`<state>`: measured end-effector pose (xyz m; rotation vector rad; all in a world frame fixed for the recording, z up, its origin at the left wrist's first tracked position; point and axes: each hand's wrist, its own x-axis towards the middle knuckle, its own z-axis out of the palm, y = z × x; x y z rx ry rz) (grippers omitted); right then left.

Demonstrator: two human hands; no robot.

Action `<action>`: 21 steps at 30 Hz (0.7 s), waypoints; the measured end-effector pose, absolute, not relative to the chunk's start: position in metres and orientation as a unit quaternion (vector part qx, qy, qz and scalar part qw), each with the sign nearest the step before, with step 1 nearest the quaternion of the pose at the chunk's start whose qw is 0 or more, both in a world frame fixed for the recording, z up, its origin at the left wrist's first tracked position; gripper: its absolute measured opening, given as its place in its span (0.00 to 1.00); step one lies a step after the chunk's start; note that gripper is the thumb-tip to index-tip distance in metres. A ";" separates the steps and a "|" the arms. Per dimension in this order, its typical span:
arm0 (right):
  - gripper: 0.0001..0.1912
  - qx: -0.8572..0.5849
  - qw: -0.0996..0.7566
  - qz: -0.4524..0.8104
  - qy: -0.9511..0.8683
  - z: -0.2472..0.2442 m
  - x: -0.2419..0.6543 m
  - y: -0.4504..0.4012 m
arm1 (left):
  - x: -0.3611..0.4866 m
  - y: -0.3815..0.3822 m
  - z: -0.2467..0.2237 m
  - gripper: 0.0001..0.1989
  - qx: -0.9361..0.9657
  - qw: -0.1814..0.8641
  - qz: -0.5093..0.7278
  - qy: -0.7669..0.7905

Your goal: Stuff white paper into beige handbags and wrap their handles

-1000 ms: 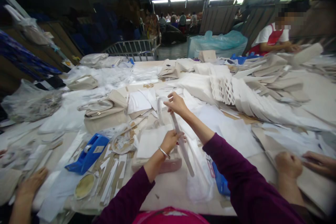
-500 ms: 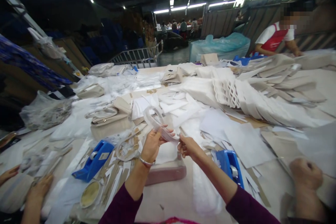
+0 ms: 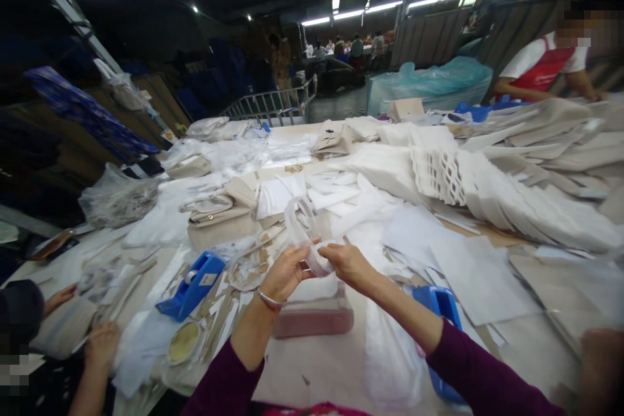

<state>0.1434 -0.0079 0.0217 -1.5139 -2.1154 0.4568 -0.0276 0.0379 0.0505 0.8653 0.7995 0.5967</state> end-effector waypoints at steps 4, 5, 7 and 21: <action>0.11 -0.507 0.259 0.127 -0.812 0.024 0.146 -0.009 | -0.026 0.031 0.049 0.19 0.395 0.806 0.249 0.364; 0.10 -0.490 0.269 0.129 -0.819 0.023 0.146 -0.009 | -0.025 0.028 0.047 0.19 0.392 0.804 0.251 0.369; 0.08 -0.469 0.292 0.143 -0.821 0.024 0.146 -0.009 | -0.023 0.024 0.045 0.20 0.382 0.796 0.269 0.384; 0.07 -0.600 0.488 0.238 -0.587 0.021 0.093 -0.032 | -0.051 0.031 0.063 0.27 0.539 0.541 0.404 0.503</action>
